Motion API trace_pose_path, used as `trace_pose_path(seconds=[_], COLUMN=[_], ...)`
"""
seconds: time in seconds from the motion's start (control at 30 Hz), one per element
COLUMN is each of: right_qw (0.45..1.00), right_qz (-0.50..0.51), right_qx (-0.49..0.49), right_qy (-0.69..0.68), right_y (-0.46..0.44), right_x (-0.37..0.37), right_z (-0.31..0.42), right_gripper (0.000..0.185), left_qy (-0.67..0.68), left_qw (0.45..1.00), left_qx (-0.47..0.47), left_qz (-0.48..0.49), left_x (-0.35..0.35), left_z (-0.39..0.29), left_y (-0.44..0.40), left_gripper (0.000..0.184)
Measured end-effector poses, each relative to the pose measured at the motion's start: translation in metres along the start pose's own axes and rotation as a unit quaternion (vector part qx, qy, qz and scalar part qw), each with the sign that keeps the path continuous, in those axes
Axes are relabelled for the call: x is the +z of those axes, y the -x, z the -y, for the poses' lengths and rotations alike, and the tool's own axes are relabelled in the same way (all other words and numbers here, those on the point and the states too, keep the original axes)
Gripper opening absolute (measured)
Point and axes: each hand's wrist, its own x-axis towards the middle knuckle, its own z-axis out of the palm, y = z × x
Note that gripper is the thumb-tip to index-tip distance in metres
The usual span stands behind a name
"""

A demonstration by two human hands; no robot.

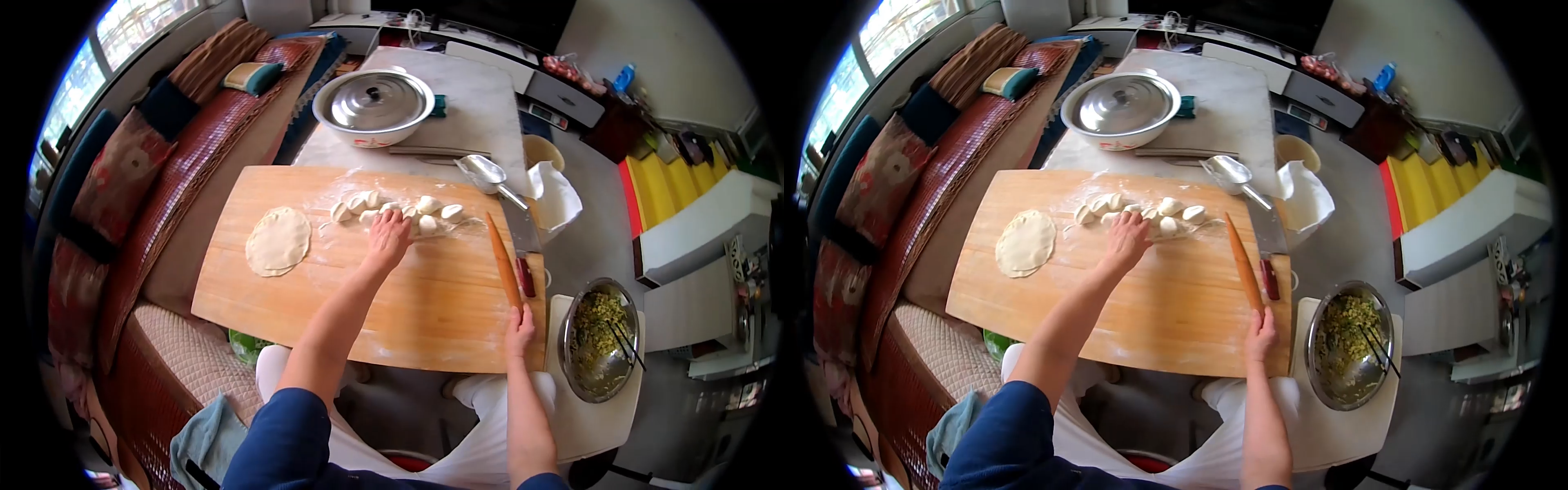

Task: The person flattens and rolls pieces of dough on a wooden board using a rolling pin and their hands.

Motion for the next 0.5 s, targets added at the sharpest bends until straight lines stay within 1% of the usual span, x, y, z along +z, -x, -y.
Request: trace_pose_path(seconds=[0.03, 0.13, 0.17, 0.27, 0.3, 0.37, 0.43, 0.5], right_qw=[1.000, 1.000, 1.000, 1.000, 1.000, 1.000, 1.000, 1.000], right_qz=[0.013, 0.014, 0.011, 0.016, 0.019, 0.014, 0.015, 0.009], right_qx=[0.019, 0.011, 0.012, 0.010, 0.014, 0.002, -0.005, -0.004], right_qy=[-0.002, 0.019, 0.010, 0.012, 0.017, 0.025, 0.021, 0.006], right_y=[0.000, 0.000, 0.000, 0.000, 0.000, -0.002, -0.002, -0.004], right_x=[-0.001, -0.002, -0.004, -0.004, -0.005, -0.007, -0.006, -0.007], right_z=[0.001, 0.006, 0.009, 0.010, 0.012, 0.016, 0.015, 0.018], right_gripper=[0.037, 0.038, 0.039, 0.038, 0.038, 0.038, 0.038, 0.039], left_qy=[-0.012, 0.042, 0.069, 0.061, 0.011, 0.027, 0.019, -0.005], left_qw=[1.000, 0.998, 0.997, 0.991, 0.994, 0.995, 0.995, 0.990], left_qx=[-0.003, 0.021, 0.041, 0.111, 0.109, 0.084, 0.042, 0.092], left_qz=[0.014, -0.035, -0.020, -0.033, -0.026, 0.035, 0.091, 0.103], left_x=[0.003, 0.014, 0.021, 0.065, 0.079, 0.099, 0.088, 0.089], left_z=[-0.007, -0.035, -0.043, -0.059, -0.063, -0.067, -0.078, -0.084], left_y=[-0.008, -0.030, -0.038, -0.062, -0.069, -0.082, -0.086, -0.082], left_gripper=[0.048, 0.048, 0.046, 0.044, 0.043, 0.038, 0.034, 0.032])
